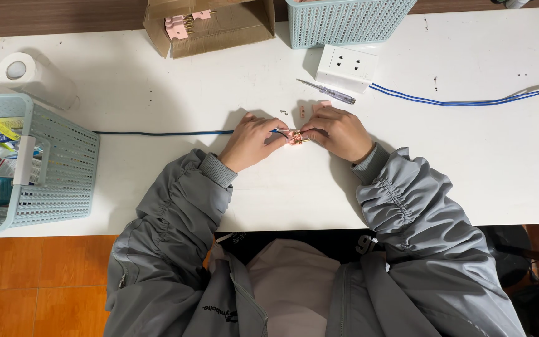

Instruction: Assembling an electrical plug by connecting wires to terminals using a screwdriver

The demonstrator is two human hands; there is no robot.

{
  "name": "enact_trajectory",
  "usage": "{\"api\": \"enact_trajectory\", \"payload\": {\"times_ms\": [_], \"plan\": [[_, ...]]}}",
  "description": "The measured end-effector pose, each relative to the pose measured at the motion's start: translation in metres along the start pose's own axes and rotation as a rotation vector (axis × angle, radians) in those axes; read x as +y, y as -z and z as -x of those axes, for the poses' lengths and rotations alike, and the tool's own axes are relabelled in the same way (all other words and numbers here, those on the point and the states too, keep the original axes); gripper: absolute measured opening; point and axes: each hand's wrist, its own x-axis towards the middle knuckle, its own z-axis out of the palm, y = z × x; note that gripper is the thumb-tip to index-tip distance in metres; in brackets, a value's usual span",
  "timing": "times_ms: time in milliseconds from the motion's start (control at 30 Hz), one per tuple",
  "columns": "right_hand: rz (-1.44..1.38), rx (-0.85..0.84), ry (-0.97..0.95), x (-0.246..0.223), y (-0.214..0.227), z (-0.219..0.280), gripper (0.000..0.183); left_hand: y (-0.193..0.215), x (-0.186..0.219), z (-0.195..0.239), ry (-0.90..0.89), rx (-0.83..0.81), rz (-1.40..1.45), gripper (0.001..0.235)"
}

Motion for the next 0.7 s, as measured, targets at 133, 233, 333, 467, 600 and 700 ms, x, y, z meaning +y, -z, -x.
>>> {"api": "enact_trajectory", "payload": {"times_ms": [133,233,333,467,600,700], "plan": [[0.019,-0.013,0.020,0.003,-0.001,0.001,0.016,0.001,0.002,0.000,0.004,-0.002,-0.003,0.018],[0.012,-0.009,0.025,0.003,0.000,0.001,0.014,0.001,0.003,0.000,0.007,0.003,-0.008,0.018],[0.000,0.002,0.039,0.001,0.003,-0.001,0.015,0.002,0.002,-0.001,0.016,0.005,0.007,0.021],[-0.031,0.041,0.081,-0.012,0.010,-0.005,0.013,-0.005,-0.007,-0.001,0.033,0.047,0.062,0.016],[-0.102,0.067,0.110,-0.027,0.017,-0.009,0.009,-0.009,-0.012,-0.001,0.040,0.070,0.144,0.011],[-0.138,0.071,0.119,-0.033,0.019,-0.010,0.007,-0.003,-0.005,-0.003,0.032,0.092,0.173,0.010]]}}
